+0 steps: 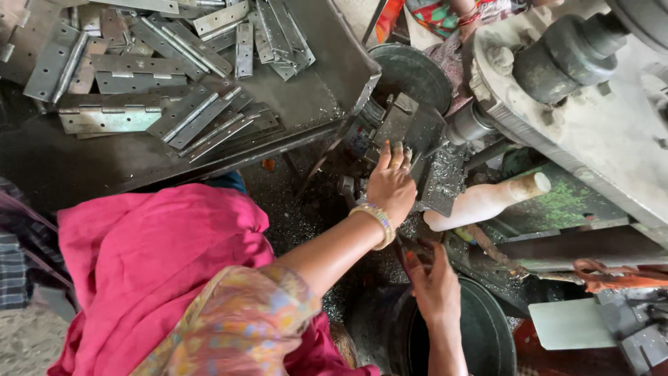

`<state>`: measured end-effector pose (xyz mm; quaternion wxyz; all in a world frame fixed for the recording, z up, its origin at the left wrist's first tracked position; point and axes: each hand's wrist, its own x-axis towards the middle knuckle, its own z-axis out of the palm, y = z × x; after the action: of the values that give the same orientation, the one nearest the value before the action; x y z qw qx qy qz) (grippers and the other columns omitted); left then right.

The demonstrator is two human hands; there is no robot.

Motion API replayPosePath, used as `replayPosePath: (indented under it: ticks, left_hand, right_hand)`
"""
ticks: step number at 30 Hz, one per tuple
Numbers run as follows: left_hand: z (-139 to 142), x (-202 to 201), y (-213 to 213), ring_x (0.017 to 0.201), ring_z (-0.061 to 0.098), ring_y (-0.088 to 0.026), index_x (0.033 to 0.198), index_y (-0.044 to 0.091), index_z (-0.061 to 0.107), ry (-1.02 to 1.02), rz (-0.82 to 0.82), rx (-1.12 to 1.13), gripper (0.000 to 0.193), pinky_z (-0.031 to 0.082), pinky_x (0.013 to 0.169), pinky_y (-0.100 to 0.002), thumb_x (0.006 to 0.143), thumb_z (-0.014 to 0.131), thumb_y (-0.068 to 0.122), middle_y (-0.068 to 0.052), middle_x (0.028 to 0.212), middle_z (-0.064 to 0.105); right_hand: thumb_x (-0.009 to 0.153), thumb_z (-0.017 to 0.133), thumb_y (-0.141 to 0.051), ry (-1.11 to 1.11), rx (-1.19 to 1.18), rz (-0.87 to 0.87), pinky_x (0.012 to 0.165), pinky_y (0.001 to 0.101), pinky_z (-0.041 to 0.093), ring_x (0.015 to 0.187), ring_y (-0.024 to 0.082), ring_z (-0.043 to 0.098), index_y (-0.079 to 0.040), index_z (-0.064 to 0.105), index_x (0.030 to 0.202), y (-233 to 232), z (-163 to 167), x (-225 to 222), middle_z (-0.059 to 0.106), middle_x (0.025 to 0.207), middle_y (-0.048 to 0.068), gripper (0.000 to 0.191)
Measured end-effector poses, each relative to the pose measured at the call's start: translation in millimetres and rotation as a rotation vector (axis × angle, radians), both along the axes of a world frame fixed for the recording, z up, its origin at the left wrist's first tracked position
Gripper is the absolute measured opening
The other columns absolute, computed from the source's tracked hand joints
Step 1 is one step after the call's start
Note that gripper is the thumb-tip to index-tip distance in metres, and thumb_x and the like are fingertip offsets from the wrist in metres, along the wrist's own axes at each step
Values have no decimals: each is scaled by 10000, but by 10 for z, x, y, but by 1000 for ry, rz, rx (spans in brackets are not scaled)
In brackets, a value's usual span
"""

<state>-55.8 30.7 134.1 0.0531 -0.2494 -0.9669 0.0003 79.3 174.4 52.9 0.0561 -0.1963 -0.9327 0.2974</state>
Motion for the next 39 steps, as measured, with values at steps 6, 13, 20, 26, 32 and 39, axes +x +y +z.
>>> replayPosePath:
  ticks: [6,13,20,26,32,39]
  left_hand:
    - [-10,-7,-62,1491,265,-322,1177,19,707,95,44,77,362,57,1218,-552,968,459,182,-140,1595,375]
    - [-66,17,-151,1511,268,-327,1162,23,718,3,-13,91,311,12,1240,-582,969,518,162,-159,1554,434]
    - [-128,10,-188,1502,305,-339,1135,25,743,-9,-19,136,301,24,1240,-577,998,527,184,-159,1545,479]
    - [-159,-61,-154,1485,311,-330,1130,63,739,103,-1,55,309,-1,1241,-561,959,523,202,-159,1533,467]
    - [-161,-168,-75,1425,368,-322,1136,29,731,331,26,194,350,-8,1209,-572,898,524,181,-115,1481,504]
    - [-87,-286,41,1510,283,-340,1259,66,673,63,34,30,357,-31,1234,-564,1006,467,212,-151,1569,429]
  right_hand:
    - [954,709,-338,205,142,256,521,415,484,666,353,667,-58,616,977,-176,-945,224,698,740,172,295]
    - [934,667,-343,-270,-316,33,383,381,359,407,178,474,-52,635,996,-1,-947,211,495,546,57,299]
    - [955,639,-332,-43,-189,161,425,428,358,440,239,465,-34,649,1011,-194,-1004,133,509,580,113,304]
    - [998,624,-332,-125,-271,161,506,437,413,543,255,540,-4,684,1001,183,-999,126,591,673,149,333]
    - [944,663,-341,95,-38,257,485,408,450,510,173,536,-24,650,932,-87,-1057,179,604,652,118,318]
    - [943,624,-388,-240,-198,18,517,471,412,502,247,507,-33,660,971,107,-847,145,561,590,146,357]
